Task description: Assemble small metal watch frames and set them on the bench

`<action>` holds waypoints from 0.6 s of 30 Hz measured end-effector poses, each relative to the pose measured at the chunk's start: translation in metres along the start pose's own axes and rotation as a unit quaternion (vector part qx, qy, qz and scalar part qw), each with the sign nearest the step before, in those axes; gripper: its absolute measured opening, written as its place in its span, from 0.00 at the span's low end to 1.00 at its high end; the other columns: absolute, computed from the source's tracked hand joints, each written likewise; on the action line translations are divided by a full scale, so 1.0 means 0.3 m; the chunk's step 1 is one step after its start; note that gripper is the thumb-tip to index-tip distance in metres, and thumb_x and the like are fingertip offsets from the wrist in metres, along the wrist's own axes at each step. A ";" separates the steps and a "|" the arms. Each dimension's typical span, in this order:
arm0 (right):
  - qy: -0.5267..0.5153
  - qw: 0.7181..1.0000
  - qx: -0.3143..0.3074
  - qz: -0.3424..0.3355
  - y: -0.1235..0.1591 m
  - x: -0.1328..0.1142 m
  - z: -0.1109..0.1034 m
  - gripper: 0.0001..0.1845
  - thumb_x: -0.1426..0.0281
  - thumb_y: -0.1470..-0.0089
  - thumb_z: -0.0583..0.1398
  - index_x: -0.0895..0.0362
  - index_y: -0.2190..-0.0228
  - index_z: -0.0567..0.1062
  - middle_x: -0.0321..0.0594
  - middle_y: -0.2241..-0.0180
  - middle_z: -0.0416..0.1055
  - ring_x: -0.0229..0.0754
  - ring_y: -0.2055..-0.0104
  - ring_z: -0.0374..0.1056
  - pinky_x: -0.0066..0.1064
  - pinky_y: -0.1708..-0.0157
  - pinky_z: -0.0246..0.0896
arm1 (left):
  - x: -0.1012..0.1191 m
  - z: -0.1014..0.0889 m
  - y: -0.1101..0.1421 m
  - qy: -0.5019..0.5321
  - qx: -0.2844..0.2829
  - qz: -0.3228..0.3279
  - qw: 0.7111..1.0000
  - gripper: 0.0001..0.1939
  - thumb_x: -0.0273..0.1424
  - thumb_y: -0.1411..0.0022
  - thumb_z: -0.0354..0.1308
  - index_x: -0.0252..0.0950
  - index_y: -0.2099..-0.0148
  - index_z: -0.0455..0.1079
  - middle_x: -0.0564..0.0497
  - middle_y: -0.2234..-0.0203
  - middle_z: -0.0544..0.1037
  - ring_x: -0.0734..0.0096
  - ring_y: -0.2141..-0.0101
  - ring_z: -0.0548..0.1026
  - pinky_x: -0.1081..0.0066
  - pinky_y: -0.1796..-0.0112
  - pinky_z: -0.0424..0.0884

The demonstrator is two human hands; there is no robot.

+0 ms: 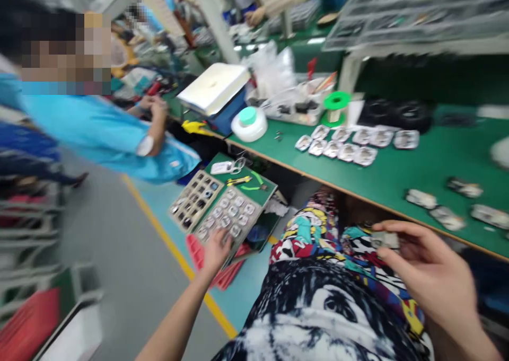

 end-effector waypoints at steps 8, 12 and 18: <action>-0.024 0.998 -0.017 -0.060 -0.133 -0.104 -0.040 0.17 0.64 0.44 0.72 0.51 0.53 0.79 0.43 0.50 0.80 0.46 0.51 0.79 0.35 0.52 0.78 | 0.594 0.271 -0.175 0.183 -0.076 0.167 0.966 0.12 0.36 0.23 0.52 0.39 0.49 0.76 0.45 0.55 0.82 0.59 0.59 0.81 0.62 0.57 0.79; 0.072 0.994 0.012 -0.077 -0.229 -0.112 -0.079 0.19 0.59 0.43 0.69 0.51 0.52 0.79 0.42 0.52 0.81 0.44 0.61 0.78 0.37 0.58 0.75 | 0.948 0.403 -0.149 0.194 -0.138 0.273 0.932 0.12 0.29 0.25 0.53 0.38 0.50 0.78 0.45 0.56 0.83 0.62 0.54 0.81 0.65 0.51 0.77; 0.269 0.952 0.039 -0.142 -0.371 -0.121 -0.090 0.23 0.45 0.46 0.67 0.45 0.56 0.81 0.42 0.65 0.81 0.55 0.67 0.77 0.45 0.67 0.68 | 1.186 0.585 -0.158 0.127 -0.224 0.394 0.883 0.03 0.34 0.37 0.70 0.42 0.64 0.82 0.52 0.69 0.83 0.64 0.64 0.81 0.71 0.62 0.75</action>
Point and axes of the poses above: each hand's wrist, its own y-axis away from the middle knuckle, its own z-axis out of the palm, x = y × z, the point moved 5 cm from there along -y, towards the middle knuckle
